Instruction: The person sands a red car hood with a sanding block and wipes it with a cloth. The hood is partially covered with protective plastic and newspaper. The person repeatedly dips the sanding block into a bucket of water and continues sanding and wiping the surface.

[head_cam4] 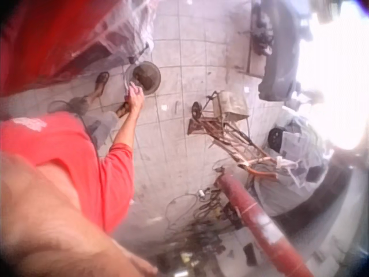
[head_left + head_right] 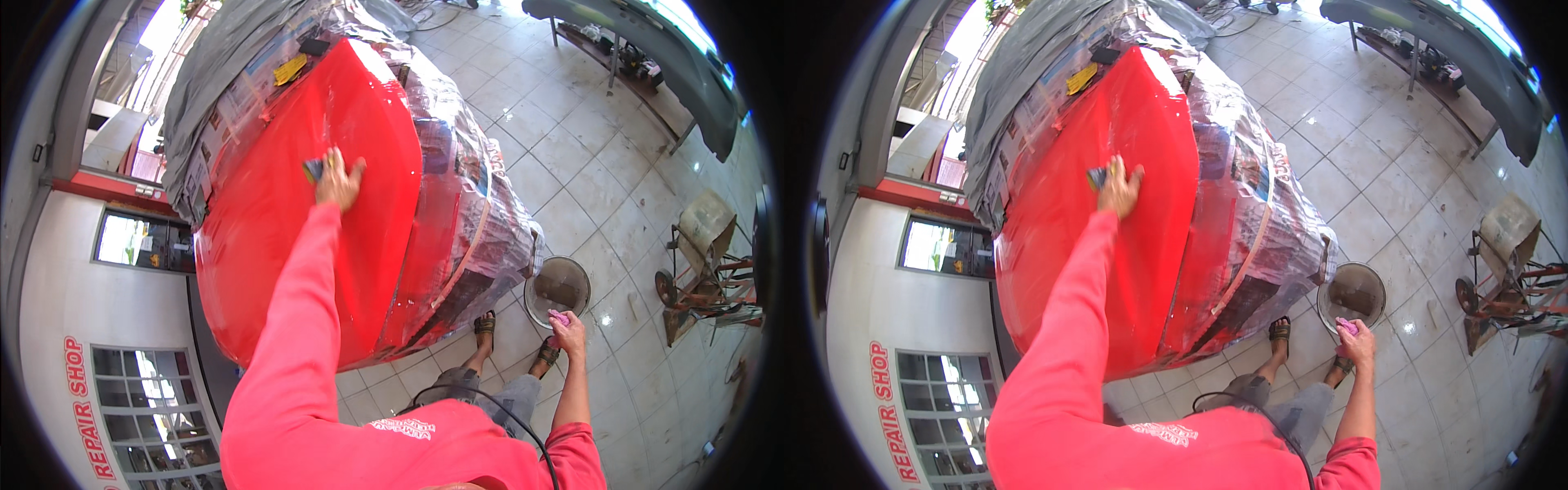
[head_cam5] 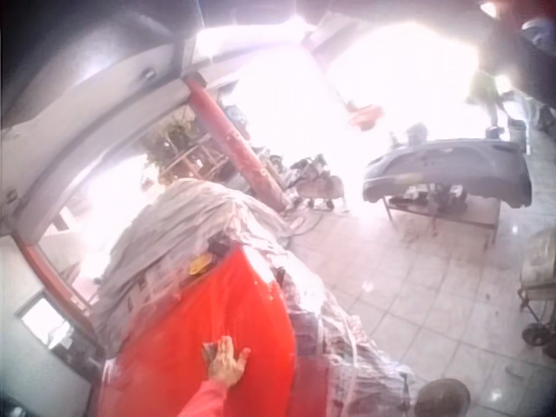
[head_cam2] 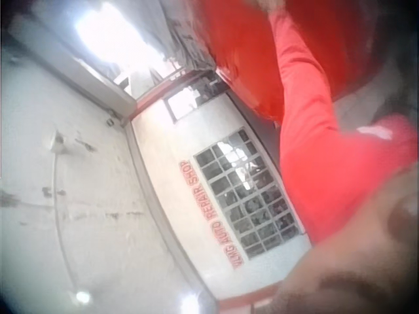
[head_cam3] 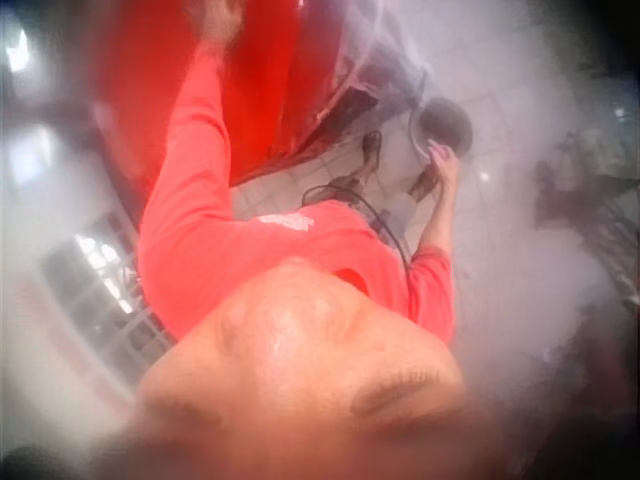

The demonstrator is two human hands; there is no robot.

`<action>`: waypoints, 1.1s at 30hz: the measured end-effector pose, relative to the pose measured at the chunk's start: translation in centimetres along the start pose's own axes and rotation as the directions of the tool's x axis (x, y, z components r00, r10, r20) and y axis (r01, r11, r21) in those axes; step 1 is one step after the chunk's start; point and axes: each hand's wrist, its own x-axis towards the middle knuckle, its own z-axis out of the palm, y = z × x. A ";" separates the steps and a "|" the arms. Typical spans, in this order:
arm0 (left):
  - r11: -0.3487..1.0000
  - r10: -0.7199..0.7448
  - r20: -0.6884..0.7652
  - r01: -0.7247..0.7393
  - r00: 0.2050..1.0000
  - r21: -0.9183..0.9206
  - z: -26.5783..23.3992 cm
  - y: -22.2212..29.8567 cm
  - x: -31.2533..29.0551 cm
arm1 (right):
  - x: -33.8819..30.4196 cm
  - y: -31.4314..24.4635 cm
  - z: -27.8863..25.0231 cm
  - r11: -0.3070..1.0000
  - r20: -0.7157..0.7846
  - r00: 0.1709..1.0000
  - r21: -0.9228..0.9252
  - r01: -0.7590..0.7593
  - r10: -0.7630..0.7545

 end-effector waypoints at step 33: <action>0.847 0.351 0.160 -0.386 0.923 0.365 1.1 -5.4 0.7 | -8.3 7.7 -5.1 0.964 -0.089 0.963 -0.047 -0.260 0.255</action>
